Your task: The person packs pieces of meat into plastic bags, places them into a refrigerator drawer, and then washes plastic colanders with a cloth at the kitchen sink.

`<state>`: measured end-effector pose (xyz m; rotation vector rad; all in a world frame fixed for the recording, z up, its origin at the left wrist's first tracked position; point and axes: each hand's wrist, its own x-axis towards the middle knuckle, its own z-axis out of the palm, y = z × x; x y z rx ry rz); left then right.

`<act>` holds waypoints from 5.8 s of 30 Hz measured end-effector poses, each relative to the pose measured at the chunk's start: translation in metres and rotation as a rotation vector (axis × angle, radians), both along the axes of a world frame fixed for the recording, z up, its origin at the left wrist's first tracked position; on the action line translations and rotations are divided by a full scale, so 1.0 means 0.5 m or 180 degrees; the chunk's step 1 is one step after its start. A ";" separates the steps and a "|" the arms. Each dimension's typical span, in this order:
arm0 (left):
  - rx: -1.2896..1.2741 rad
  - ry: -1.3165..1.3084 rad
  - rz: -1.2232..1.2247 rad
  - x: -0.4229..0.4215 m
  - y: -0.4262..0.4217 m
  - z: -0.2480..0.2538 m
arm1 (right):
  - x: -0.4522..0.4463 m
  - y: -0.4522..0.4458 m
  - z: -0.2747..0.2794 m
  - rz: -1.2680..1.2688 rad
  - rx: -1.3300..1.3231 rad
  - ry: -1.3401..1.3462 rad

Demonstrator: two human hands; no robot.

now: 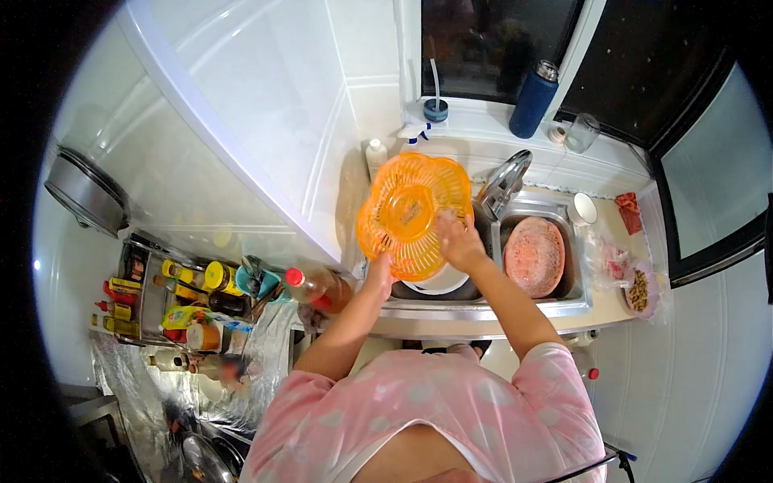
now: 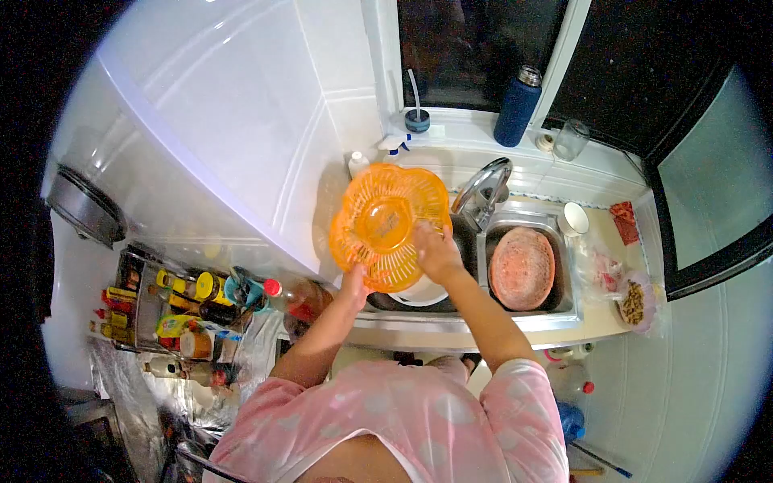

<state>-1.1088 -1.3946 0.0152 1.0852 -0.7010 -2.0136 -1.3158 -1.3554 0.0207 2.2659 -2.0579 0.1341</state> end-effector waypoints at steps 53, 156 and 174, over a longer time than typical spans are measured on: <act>-0.0352 -0.0120 0.0478 0.040 0.025 0.001 | 0.003 -0.052 0.016 -0.0090 -0.0687 0.0111; 0.0086 0.0380 0.0806 -0.078 0.072 0.117 | 0.069 0.174 0.122 0.0495 -0.1204 -0.1505; -0.0785 -0.1219 0.0251 0.082 0.099 0.064 | -0.020 0.012 -0.034 -0.0890 -0.0693 -0.5003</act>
